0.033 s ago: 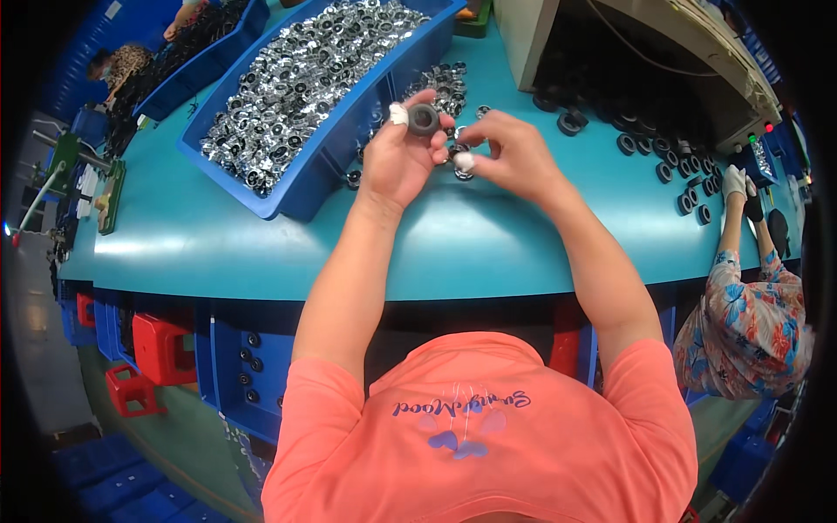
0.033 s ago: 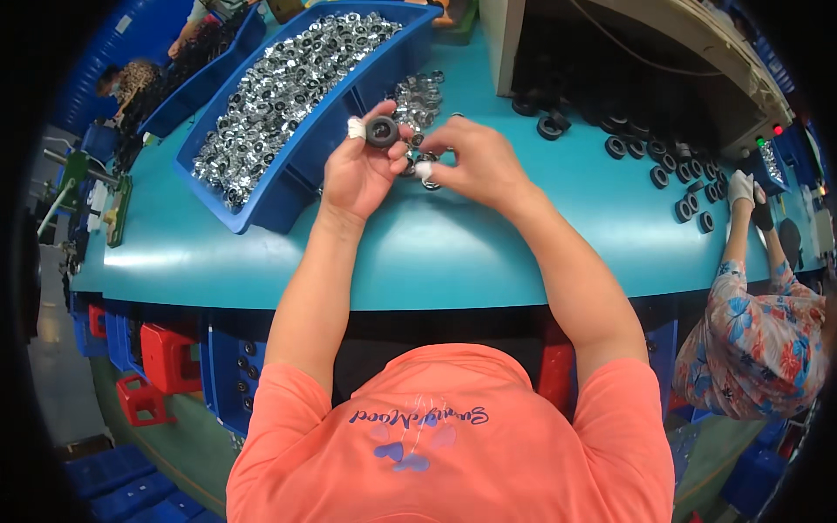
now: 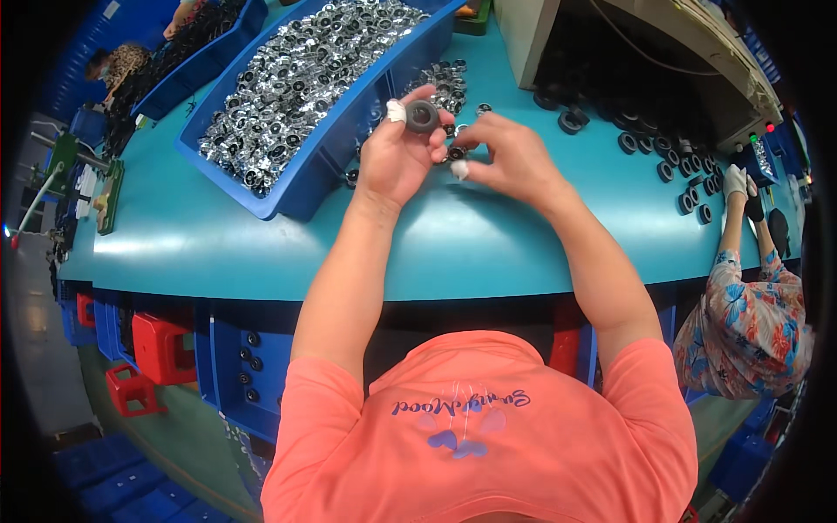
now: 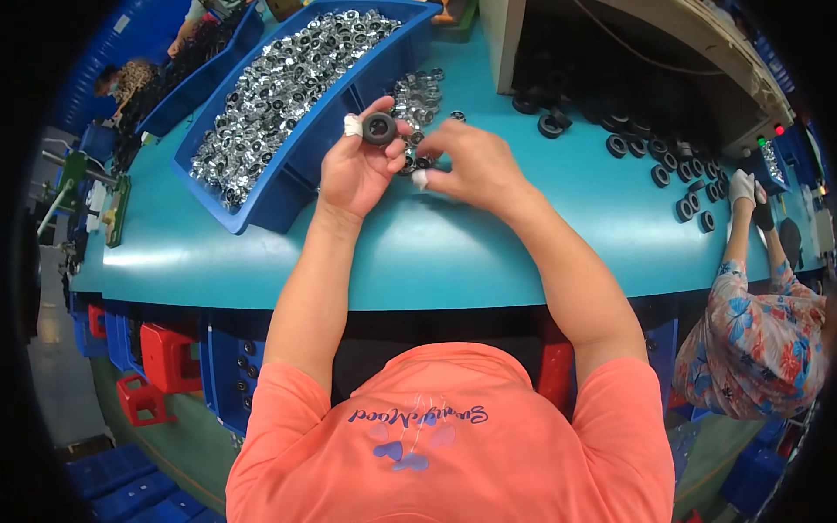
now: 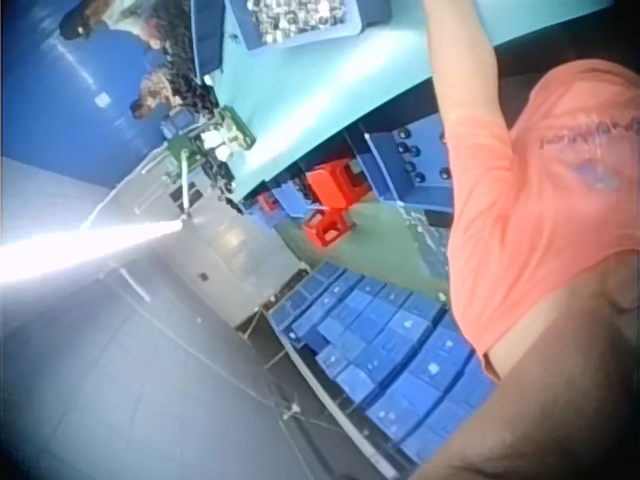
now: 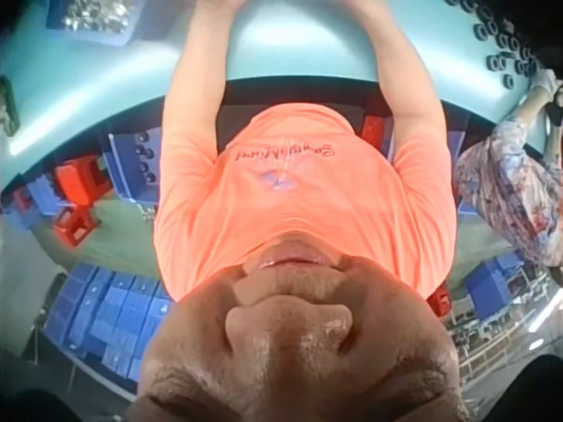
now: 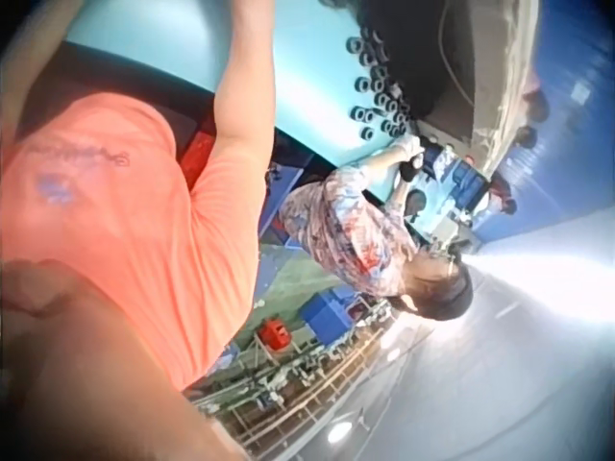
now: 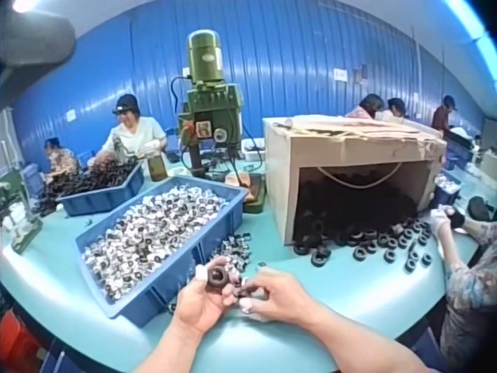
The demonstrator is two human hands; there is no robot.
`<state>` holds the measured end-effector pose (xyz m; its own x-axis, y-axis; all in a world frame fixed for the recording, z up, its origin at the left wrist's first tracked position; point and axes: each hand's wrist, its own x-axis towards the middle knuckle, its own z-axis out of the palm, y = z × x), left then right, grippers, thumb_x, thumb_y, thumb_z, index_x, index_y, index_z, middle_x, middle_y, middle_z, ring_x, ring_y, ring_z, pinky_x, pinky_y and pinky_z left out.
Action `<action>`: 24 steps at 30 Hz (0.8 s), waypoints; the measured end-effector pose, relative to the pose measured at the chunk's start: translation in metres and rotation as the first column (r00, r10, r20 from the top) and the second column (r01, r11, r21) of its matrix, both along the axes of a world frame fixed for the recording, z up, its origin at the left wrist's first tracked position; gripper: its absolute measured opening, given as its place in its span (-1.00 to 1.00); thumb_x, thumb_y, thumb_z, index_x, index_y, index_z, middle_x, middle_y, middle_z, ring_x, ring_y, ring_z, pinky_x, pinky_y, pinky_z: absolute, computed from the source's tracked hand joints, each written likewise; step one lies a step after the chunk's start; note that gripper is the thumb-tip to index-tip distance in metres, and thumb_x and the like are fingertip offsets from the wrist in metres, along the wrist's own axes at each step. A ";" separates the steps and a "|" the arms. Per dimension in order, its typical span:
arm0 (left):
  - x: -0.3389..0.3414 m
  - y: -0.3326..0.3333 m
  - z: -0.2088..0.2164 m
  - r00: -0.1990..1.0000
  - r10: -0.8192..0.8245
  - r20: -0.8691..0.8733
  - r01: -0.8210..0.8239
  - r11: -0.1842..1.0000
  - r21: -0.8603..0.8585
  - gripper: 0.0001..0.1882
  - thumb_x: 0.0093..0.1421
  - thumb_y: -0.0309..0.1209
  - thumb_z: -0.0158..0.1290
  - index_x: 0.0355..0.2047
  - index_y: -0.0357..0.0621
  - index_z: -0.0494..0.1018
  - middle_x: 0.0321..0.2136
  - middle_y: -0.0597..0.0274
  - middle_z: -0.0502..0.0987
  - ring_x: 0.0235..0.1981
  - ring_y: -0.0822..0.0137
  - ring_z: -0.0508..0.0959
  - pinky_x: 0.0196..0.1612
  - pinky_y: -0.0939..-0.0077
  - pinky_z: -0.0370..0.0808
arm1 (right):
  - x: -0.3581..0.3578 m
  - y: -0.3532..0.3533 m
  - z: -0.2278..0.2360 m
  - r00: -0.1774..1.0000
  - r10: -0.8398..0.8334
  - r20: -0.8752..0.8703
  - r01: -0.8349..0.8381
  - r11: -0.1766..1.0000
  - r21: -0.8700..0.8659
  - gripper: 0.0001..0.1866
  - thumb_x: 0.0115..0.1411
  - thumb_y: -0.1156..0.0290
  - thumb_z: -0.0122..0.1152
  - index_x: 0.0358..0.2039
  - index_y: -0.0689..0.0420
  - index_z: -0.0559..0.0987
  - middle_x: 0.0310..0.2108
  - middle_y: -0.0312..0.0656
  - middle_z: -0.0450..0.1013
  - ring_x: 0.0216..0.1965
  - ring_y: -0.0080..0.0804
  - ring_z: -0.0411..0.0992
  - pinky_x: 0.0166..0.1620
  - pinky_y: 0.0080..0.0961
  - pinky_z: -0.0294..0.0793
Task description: Assemble small metal components and plastic rings into housings at a factory workbench.
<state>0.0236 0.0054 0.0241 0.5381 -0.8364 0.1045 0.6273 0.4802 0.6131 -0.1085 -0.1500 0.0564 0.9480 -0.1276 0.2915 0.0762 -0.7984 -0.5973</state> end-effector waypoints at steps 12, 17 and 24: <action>0.003 0.007 -0.002 1.000 0.000 -0.031 -0.001 0.999 -0.045 -0.52 0.46 -0.18 -0.33 0.25 -0.15 0.25 -0.06 -0.18 0.52 -0.39 0.35 0.43 -0.32 0.43 0.42 | 0.005 0.002 -0.008 0.998 -0.057 -0.028 0.061 0.987 0.147 -0.81 0.01 0.37 0.32 -0.32 0.07 0.70 -0.36 -0.16 0.47 -0.35 -0.25 0.49 -0.20 -0.36 0.51; -0.005 0.004 -0.002 1.000 0.028 -0.004 -0.028 0.999 -0.026 -0.49 0.47 -0.15 -0.31 0.27 -0.21 0.22 -0.01 -0.16 0.49 -0.33 0.31 0.44 -0.21 0.39 0.47 | 0.007 -0.008 -0.001 0.997 -0.052 0.058 -0.019 0.571 0.820 -0.72 0.05 0.42 0.33 -0.19 0.20 0.65 -0.28 -0.25 0.56 -0.33 -0.50 0.51 -0.18 -0.55 0.51; -0.022 -0.005 0.006 0.790 0.275 0.549 -0.442 0.875 0.197 -0.47 0.28 -0.46 0.10 0.22 -0.30 0.26 -0.02 0.00 0.48 -0.07 0.32 0.54 -0.09 0.42 0.60 | 0.006 -0.010 -0.009 0.989 -0.056 0.138 -0.111 0.340 0.934 -0.63 0.08 0.54 0.25 -0.05 0.27 0.56 -0.15 -0.16 0.53 -0.13 -0.46 0.50 -0.01 -0.50 0.50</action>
<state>0.0017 0.0008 0.0300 0.7499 -0.6257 0.2150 0.0222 0.3487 0.9370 -0.1021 -0.1601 0.0473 0.9227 -0.3702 0.1079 0.2233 0.2849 -0.9322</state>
